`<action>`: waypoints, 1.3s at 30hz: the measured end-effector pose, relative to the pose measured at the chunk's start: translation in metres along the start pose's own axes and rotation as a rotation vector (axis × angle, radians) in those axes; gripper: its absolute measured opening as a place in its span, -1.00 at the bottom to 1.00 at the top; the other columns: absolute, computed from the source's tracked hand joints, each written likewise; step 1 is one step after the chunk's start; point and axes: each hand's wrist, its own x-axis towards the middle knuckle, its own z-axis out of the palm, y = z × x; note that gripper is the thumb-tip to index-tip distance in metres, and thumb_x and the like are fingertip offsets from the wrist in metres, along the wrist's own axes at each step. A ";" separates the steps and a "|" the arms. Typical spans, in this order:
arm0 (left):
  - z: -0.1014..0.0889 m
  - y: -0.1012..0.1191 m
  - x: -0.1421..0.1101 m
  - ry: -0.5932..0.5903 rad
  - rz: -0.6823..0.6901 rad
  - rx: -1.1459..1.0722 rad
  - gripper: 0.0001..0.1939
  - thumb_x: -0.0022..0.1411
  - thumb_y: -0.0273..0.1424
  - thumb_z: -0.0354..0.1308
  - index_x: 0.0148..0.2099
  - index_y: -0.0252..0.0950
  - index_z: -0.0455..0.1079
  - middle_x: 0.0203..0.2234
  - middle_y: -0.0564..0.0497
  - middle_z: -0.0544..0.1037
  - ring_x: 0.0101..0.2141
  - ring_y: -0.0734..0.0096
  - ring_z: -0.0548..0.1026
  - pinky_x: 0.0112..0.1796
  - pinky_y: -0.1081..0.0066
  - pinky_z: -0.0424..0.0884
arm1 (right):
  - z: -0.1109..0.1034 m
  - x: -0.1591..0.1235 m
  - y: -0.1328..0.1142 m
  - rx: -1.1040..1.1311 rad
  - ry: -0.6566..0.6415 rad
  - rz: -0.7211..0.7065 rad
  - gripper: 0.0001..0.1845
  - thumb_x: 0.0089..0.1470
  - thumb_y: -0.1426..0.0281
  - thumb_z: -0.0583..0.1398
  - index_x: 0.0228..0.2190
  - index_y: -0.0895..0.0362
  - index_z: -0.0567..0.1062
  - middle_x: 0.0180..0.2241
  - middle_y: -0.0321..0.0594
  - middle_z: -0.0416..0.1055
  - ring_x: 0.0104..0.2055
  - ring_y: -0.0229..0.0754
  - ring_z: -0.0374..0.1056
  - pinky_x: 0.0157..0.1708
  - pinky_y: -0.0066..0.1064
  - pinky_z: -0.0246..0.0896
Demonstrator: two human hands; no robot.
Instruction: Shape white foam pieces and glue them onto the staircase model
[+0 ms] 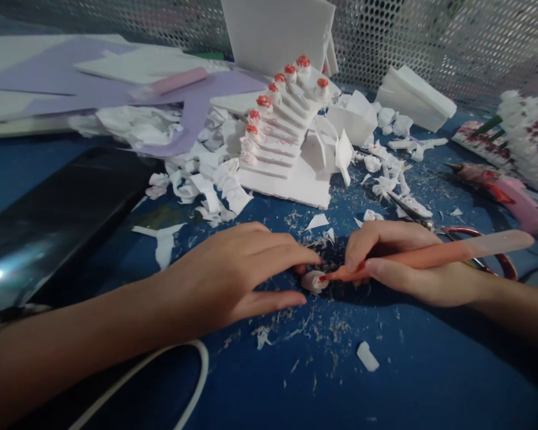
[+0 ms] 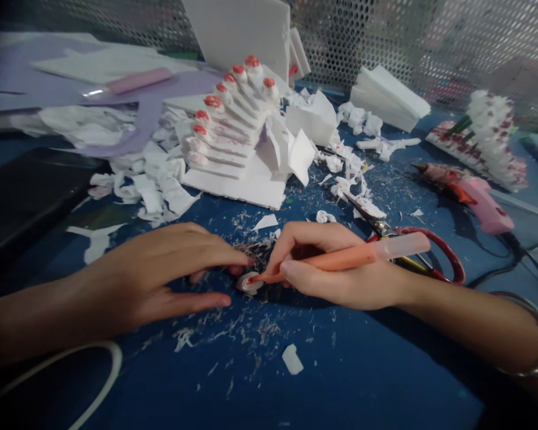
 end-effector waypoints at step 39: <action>0.002 0.004 0.016 -0.094 -0.144 -0.150 -0.92 0.11 -0.40 0.13 -0.39 -0.28 0.31 -0.53 0.13 0.37 -0.52 0.57 0.28 -0.40 0.52 0.18 | 0.002 -0.001 -0.002 -0.097 -0.029 -0.018 -0.91 0.07 0.45 0.06 -0.36 0.18 0.36 -0.39 -0.24 0.35 -0.39 -0.36 0.28 -0.43 -0.52 0.18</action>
